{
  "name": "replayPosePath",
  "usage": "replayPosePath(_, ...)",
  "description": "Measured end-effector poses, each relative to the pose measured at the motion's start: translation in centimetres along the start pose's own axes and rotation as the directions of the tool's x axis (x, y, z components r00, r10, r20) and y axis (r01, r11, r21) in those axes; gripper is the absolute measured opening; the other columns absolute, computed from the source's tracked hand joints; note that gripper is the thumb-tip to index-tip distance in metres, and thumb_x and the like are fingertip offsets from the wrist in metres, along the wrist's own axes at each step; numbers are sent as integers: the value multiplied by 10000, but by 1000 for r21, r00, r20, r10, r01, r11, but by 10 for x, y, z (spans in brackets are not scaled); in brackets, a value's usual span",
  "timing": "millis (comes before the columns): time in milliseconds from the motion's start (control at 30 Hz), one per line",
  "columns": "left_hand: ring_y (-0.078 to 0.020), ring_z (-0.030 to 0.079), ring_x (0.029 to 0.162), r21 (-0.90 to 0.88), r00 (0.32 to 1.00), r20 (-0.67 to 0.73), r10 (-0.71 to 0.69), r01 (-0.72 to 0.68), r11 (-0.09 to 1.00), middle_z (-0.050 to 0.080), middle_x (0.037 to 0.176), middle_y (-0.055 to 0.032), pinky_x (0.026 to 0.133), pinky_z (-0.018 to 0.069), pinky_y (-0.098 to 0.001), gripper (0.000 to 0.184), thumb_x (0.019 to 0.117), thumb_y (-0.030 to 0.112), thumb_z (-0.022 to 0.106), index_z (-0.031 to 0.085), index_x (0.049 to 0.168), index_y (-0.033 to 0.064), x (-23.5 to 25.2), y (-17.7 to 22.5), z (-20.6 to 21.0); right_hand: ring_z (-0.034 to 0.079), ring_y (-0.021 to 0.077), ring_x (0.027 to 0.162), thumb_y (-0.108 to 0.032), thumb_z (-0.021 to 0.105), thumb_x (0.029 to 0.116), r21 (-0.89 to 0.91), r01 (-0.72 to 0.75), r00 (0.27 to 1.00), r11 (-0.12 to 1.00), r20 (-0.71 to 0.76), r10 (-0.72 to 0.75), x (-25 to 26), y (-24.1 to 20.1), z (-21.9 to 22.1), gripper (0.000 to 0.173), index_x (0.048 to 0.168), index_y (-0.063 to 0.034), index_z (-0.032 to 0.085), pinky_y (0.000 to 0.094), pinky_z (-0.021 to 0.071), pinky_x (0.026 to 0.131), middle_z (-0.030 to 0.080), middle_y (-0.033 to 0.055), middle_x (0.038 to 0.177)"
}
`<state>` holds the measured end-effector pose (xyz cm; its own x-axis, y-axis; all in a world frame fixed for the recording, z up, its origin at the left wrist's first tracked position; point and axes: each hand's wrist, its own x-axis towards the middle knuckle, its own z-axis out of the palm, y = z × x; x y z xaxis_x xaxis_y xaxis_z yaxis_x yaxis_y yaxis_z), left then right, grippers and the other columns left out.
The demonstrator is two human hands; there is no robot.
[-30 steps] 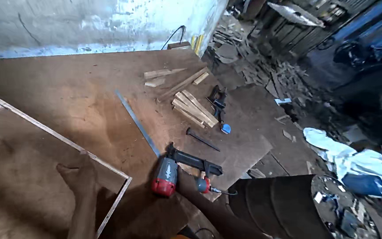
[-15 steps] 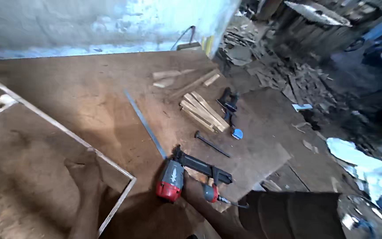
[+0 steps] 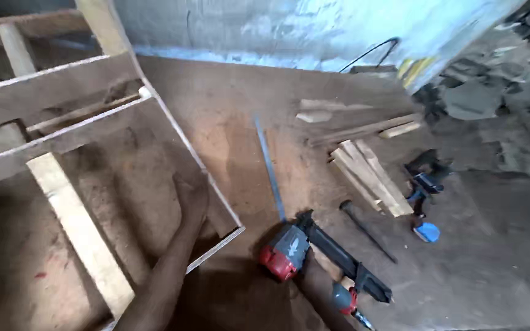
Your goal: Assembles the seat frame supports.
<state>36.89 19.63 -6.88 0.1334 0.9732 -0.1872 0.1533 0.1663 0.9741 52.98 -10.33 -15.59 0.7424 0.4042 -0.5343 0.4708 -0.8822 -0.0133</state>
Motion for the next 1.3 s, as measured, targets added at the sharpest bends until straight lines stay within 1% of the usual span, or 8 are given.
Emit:
replayPosePath(200,-169,657,1119,-77,998,-32,53,-55,996,608,1279,-149,963,574,-359,692,969,245,720,307,1476,16,15,3,7,706,316,990,-272,758,823,379,193,981,905,-52,-188,-45,22,-73,476,1239,-61,661,583,562,877,726,161,1055)
replayPosePath(267,-175,670,1101,-82,998,-48,45,-49,995,618,1271,-149,950,588,-374,737,947,273,750,312,1484,25,23,-3,8,703,141,918,-263,767,845,689,225,970,689,-88,-228,-85,42,-93,408,1176,-45,668,381,606,854,724,53,1004)
replayPosePath(367,-183,669,1105,-52,998,-46,30,-33,998,614,1282,-152,952,587,-393,766,941,306,750,304,1499,29,24,-4,8,679,172,681,-161,735,863,970,159,963,182,-112,-244,-129,50,-90,204,1002,-18,694,372,606,685,707,59,780)
replayPosePath(467,-175,660,1123,-86,997,-19,69,-70,994,607,1294,-144,972,579,-368,747,964,285,723,285,1510,23,20,-3,8,669,125,683,-229,733,887,949,27,907,-314,-155,-392,-143,35,-29,261,1113,-99,748,344,595,709,709,18,778)
replayPosePath(567,-175,680,1072,-141,996,-17,91,-92,986,624,1243,-139,928,601,-365,693,974,263,713,305,1477,16,21,-5,10,652,67,706,-284,671,918,852,-108,839,-512,-198,-507,-146,9,33,279,1164,-173,742,297,567,723,694,-44,779)
replayPosePath(900,-154,690,1050,-88,997,-40,66,-69,994,639,1220,-114,909,608,-345,674,986,293,700,321,1476,27,16,2,15,656,78,695,-231,682,873,822,-145,878,-550,-148,-454,-145,-43,99,117,919,-173,773,311,566,702,701,-42,749)
replayPosePath(1167,-173,705,1017,-129,996,-26,84,-87,988,655,1189,-117,889,621,-365,622,996,260,688,348,1458,21,20,-2,15,653,90,669,-194,695,860,801,-166,875,-575,-150,-460,-145,-51,97,171,1007,-143,765,308,569,682,692,-24,737)
replayPosePath(1300,-168,697,1023,-113,997,-38,69,-73,991,637,1197,-119,885,618,-355,640,993,273,692,330,1460,29,20,-2,14,636,62,687,-231,667,871,843,-155,884,-515,-115,-454,-146,-53,97,116,796,-192,745,285,543,704,668,-60,702)
